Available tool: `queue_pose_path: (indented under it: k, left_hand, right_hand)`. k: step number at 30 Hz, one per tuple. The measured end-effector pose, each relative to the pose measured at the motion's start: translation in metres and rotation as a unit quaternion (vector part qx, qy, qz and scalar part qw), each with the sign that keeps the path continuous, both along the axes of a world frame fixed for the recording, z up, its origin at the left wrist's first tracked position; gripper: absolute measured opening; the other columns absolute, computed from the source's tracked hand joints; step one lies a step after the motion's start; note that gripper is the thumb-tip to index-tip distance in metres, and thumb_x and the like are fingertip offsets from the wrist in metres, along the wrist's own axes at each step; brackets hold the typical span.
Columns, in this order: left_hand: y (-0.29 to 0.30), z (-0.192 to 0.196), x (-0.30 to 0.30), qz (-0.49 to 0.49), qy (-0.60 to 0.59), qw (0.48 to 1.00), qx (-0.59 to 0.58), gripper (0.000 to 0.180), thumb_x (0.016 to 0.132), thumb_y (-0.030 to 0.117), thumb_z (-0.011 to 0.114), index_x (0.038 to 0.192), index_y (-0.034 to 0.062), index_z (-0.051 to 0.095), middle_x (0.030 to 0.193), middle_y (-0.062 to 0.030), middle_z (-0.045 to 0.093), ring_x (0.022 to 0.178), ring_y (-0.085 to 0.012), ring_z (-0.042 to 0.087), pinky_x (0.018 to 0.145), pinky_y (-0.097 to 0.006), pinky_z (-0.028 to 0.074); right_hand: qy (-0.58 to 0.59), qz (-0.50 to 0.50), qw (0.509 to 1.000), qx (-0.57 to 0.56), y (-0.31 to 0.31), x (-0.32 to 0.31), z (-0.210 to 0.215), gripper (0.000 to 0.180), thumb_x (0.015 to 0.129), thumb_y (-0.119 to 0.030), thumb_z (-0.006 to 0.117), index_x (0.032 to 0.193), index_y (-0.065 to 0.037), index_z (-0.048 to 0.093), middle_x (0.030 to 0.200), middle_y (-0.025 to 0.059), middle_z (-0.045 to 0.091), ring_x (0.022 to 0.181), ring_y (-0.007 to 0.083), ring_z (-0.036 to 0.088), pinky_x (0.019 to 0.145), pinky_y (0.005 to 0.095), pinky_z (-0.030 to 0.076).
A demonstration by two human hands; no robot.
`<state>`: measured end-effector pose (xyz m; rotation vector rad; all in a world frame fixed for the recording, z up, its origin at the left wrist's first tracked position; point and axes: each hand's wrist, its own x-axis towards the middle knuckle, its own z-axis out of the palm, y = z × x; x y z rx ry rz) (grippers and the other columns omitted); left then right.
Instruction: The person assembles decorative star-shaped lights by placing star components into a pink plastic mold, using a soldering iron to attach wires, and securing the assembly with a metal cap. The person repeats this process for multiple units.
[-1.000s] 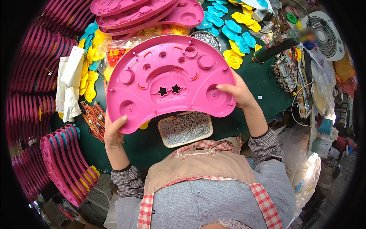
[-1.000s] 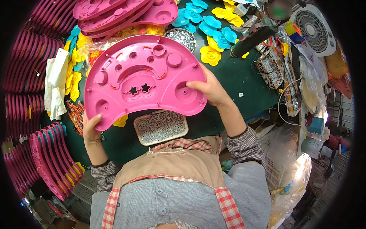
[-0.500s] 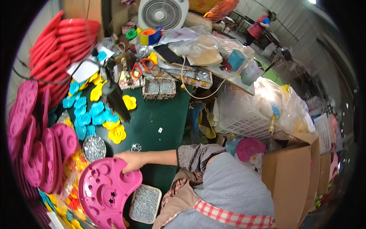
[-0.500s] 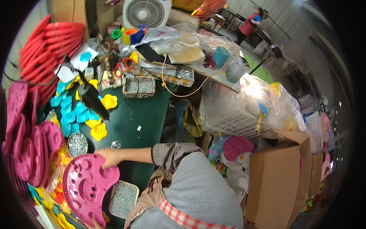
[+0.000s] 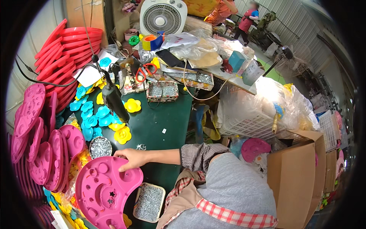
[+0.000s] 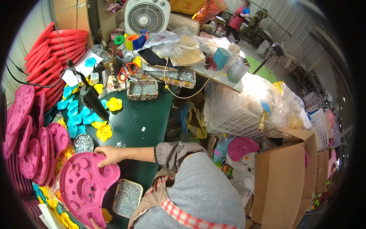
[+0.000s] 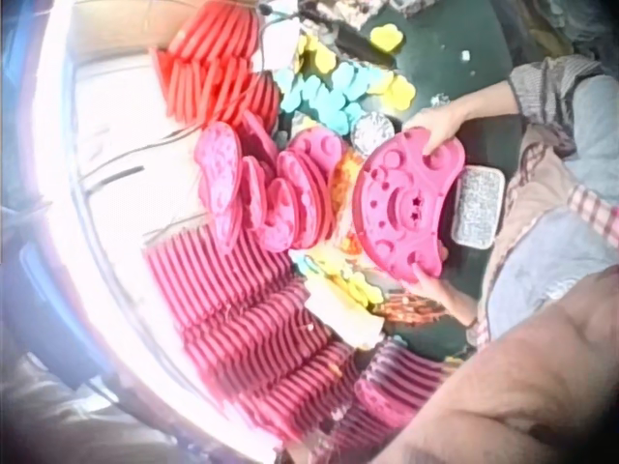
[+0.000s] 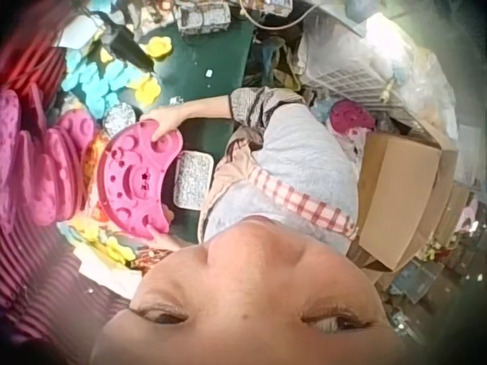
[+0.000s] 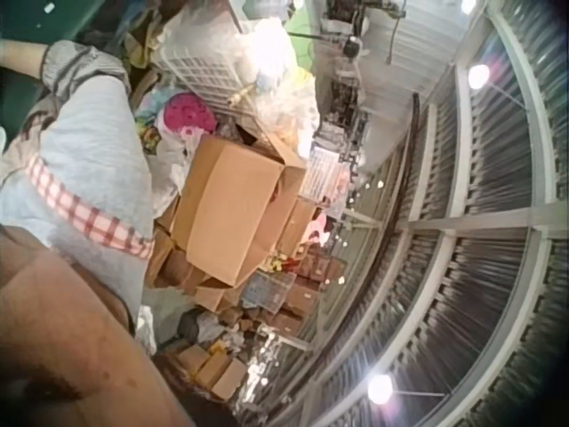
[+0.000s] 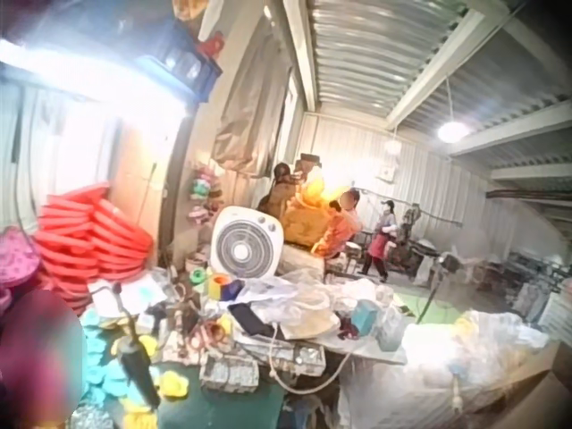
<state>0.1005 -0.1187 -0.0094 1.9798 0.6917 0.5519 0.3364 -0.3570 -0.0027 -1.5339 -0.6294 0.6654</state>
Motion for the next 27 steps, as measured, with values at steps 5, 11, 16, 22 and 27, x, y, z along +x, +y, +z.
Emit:
queue_pose_path:
  k: [5,11,16,22,27]
  left_hand:
    - [0.000,-0.002,0.004,0.001,-0.006,1.000,-0.018,0.076,0.101,0.037,0.066,0.162,0.0070,0.033,0.160,-0.0124,0.042,0.145,-0.0284,0.037,0.122,-0.044,0.025]
    - [0.001,-0.004,0.006,0.003,-0.005,0.999,-0.036,0.070,0.102,0.031,0.066,0.160,0.0054,0.036,0.156,-0.0123,0.046,0.141,-0.0267,0.042,0.118,-0.042,0.030]
    - [0.004,-0.004,0.005,0.012,-0.011,0.999,-0.051,0.066,0.102,0.026,0.066,0.158,0.0040,0.038,0.153,-0.0122,0.048,0.138,-0.0253,0.046,0.116,-0.041,0.034]
    - [-0.003,-0.004,0.009,0.016,-0.012,0.997,-0.072,0.061,0.103,0.020,0.066,0.156,0.0023,0.041,0.149,-0.0120,0.052,0.133,-0.0235,0.051,0.113,-0.039,0.039]
    - [-0.003,-0.004,0.005,0.027,-0.020,0.995,-0.092,0.057,0.103,0.014,0.065,0.154,0.0010,0.044,0.145,-0.0119,0.055,0.130,-0.0221,0.054,0.110,-0.037,0.043]
  right_hand:
    - [0.144,-0.022,0.983,0.113,-0.009,-0.043,0.014,0.052,0.107,-0.052,0.049,0.131,-0.007,0.060,0.110,0.0143,0.071,0.100,0.0267,0.072,0.076,0.0435,0.061]
    - [-0.454,0.064,0.887,-0.058,-0.002,-0.129,-0.024,0.049,0.081,-0.036,0.081,0.117,-0.006,0.067,0.113,0.0080,0.063,0.104,0.0290,0.058,0.089,0.0449,0.045]
    - [-0.468,0.072,0.878,-0.075,-0.007,-0.143,-0.025,0.055,0.075,-0.038,0.084,0.117,-0.007,0.066,0.106,0.0083,0.061,0.102,0.0284,0.058,0.087,0.0445,0.045]
    - [-0.466,0.117,0.872,-0.096,-0.020,-0.153,-0.026,0.053,0.083,-0.040,0.080,0.123,-0.008,0.065,0.109,0.0091,0.062,0.104,0.0291,0.059,0.090,0.0454,0.045]
    - [-0.282,-0.023,0.959,-0.012,-0.022,-0.136,-0.029,0.045,0.100,-0.040,0.065,0.129,-0.006,0.062,0.117,0.0149,0.063,0.103,0.0328,0.065,0.089,0.0460,0.052]
